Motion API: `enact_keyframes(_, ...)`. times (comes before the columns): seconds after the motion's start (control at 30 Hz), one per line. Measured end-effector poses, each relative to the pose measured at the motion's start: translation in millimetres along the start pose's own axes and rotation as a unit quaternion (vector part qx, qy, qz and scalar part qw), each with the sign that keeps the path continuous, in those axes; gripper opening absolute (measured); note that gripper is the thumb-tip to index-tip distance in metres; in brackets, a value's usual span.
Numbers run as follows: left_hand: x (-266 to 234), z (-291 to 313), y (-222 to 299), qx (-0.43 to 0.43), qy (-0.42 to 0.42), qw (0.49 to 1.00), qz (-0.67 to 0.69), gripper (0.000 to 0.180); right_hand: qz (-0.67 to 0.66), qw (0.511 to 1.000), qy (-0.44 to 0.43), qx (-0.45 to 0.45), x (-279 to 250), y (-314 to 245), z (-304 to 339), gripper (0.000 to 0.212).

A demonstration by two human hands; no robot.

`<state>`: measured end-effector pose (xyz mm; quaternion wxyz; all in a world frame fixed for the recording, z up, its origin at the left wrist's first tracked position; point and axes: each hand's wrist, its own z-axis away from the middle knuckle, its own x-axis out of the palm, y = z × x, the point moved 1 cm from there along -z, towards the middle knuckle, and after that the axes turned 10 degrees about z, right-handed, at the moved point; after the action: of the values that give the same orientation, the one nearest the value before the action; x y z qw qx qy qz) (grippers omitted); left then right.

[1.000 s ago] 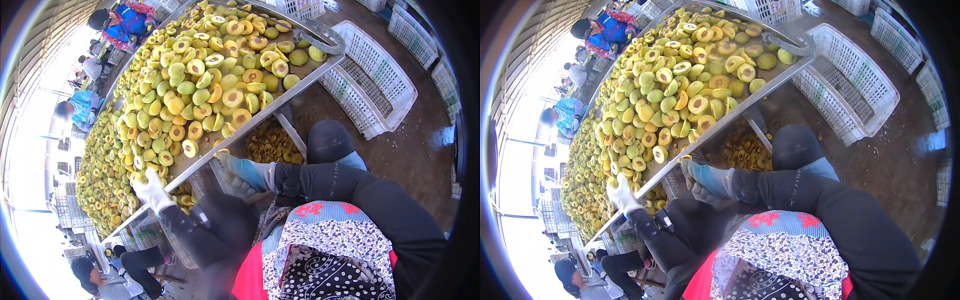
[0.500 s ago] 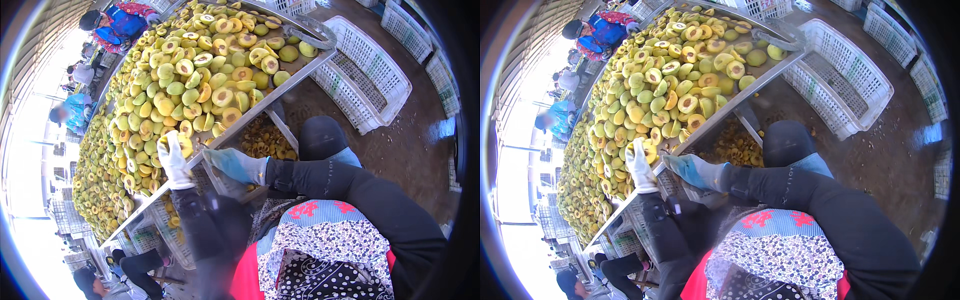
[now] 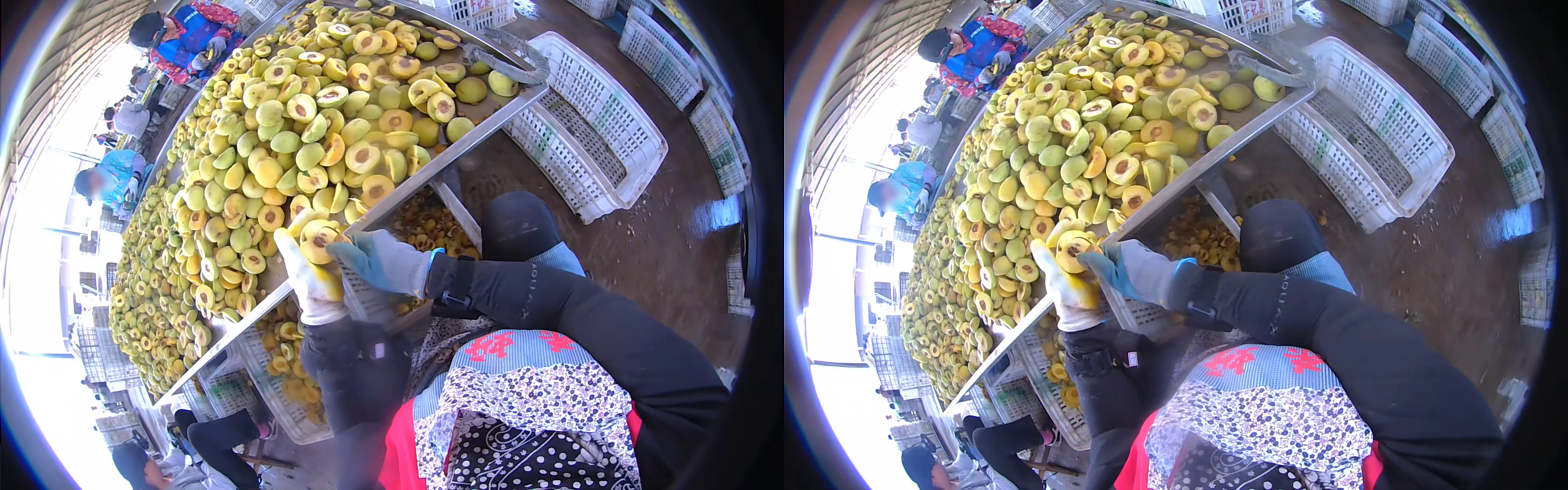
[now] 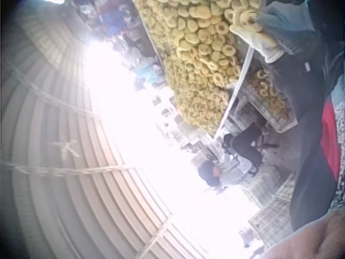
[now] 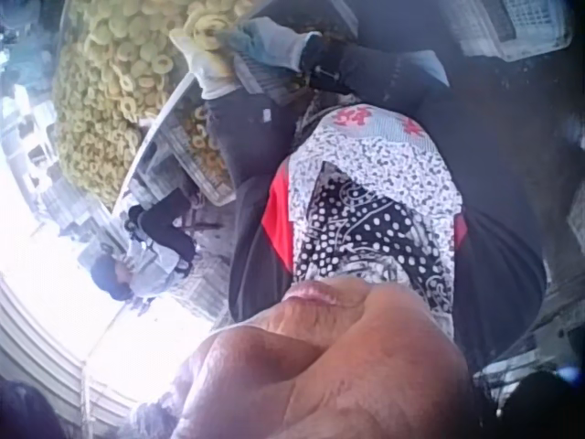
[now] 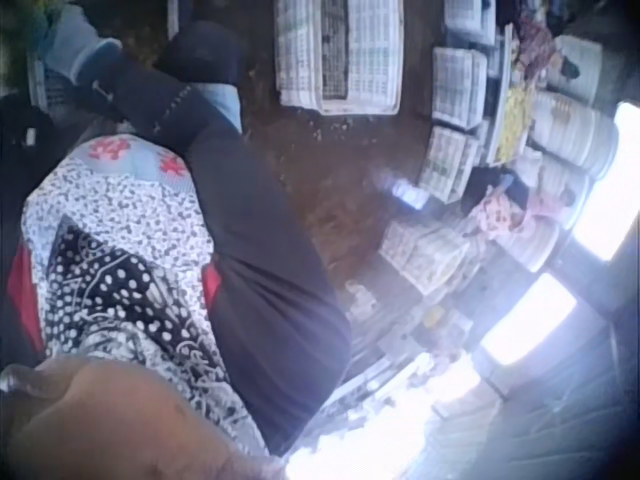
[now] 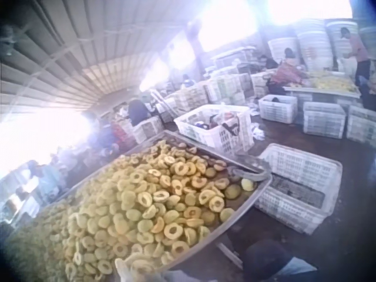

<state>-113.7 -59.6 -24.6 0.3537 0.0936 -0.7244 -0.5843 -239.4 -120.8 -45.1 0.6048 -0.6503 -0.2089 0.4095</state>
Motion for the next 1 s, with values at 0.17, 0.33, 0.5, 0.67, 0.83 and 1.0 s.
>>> enact_keyframes(0.17,7,-2,7,-0.038,-0.002,0.999,0.015,0.071,0.000,1.000,0.002,-0.025,-2,-7,4,0.045)
enact_keyframes(0.33,16,2,4,0.001,0.019,1.000,-0.009,0.076,0.014,0.999,-0.029,-0.013,-14,-21,8,0.043)
enact_keyframes(0.5,43,16,11,0.036,0.039,0.998,-0.020,0.076,-0.034,0.998,-0.003,-0.058,3,-2,6,0.044)
enact_keyframes(0.67,22,8,1,0.067,0.013,0.993,-0.094,0.076,0.009,0.998,-0.008,-0.058,-1,2,6,0.046)
enact_keyframes(0.83,16,11,15,0.007,0.033,0.998,-0.054,0.068,0.073,0.994,-0.080,0.001,-9,-4,4,0.059)
enact_keyframes(1.0,22,-3,9,-0.075,0.087,0.993,0.020,0.069,0.045,0.997,-0.066,0.018,-7,2,2,0.061)
